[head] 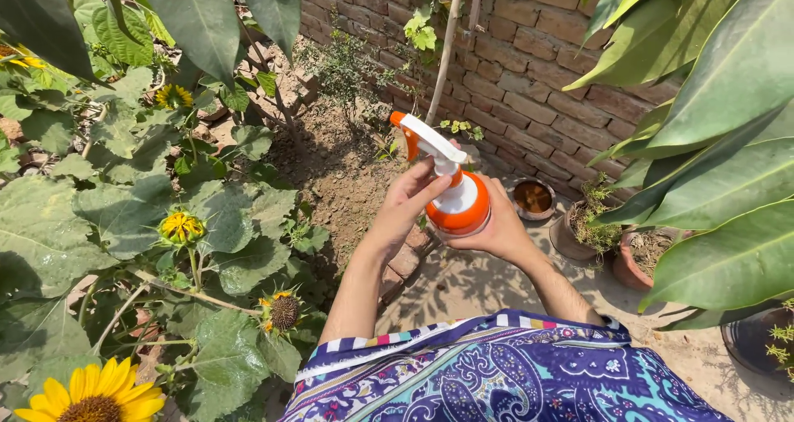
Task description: Spraying water or plant care liquid onto leaves and flowers in a garden using a manual spray bottle.
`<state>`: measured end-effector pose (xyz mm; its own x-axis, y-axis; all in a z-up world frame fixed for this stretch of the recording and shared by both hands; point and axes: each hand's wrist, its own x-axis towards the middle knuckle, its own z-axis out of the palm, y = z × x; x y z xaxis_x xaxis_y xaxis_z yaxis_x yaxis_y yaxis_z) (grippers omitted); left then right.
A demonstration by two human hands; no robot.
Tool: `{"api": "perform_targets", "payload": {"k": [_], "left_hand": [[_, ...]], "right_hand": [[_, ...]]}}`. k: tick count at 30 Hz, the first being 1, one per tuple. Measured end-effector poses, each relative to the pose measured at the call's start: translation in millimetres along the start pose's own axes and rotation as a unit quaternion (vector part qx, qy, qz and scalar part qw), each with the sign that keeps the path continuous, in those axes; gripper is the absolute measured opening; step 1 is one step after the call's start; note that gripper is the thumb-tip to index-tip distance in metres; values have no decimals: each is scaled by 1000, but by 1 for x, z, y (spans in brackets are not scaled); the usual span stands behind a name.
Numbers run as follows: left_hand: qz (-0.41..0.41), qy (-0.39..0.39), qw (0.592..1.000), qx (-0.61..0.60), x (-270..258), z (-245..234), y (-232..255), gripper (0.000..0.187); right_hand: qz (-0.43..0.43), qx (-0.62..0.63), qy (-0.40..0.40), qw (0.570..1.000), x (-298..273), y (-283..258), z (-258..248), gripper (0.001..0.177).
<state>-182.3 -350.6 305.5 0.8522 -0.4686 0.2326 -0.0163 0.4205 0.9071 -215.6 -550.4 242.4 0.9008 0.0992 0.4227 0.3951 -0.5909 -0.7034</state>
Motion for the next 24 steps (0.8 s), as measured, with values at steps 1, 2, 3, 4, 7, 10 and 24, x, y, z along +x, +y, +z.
{"api": "perform_targets", "payload": {"k": [1,2,3,4,7,10,24], "left_hand": [[0,0,1000,0,2,-1,-3,50],[34,16,999,18,5,-2,-7,51],[67,32,997,36,8,-3,-11,53],[66,32,997,37,10,2,-15,53],[144,179,949,214,15,21,-29,45],[106,309,922,207,13,37,-40,43],[89,35,988,125,-16,3,-11,57]], "right_hand": [[0,-1,0,1000,0,1,1,105],[1,8,-4,1000,0,2,1,107],[3,16,-8,1000,0,3,1,108],[4,16,-8,1000,0,3,3,108],[11,3,5,1000,1,5,10,108],[8,-13,20,1000,0,9,17,110],[98,237,-102,961,-24,-7,27,114]]}}
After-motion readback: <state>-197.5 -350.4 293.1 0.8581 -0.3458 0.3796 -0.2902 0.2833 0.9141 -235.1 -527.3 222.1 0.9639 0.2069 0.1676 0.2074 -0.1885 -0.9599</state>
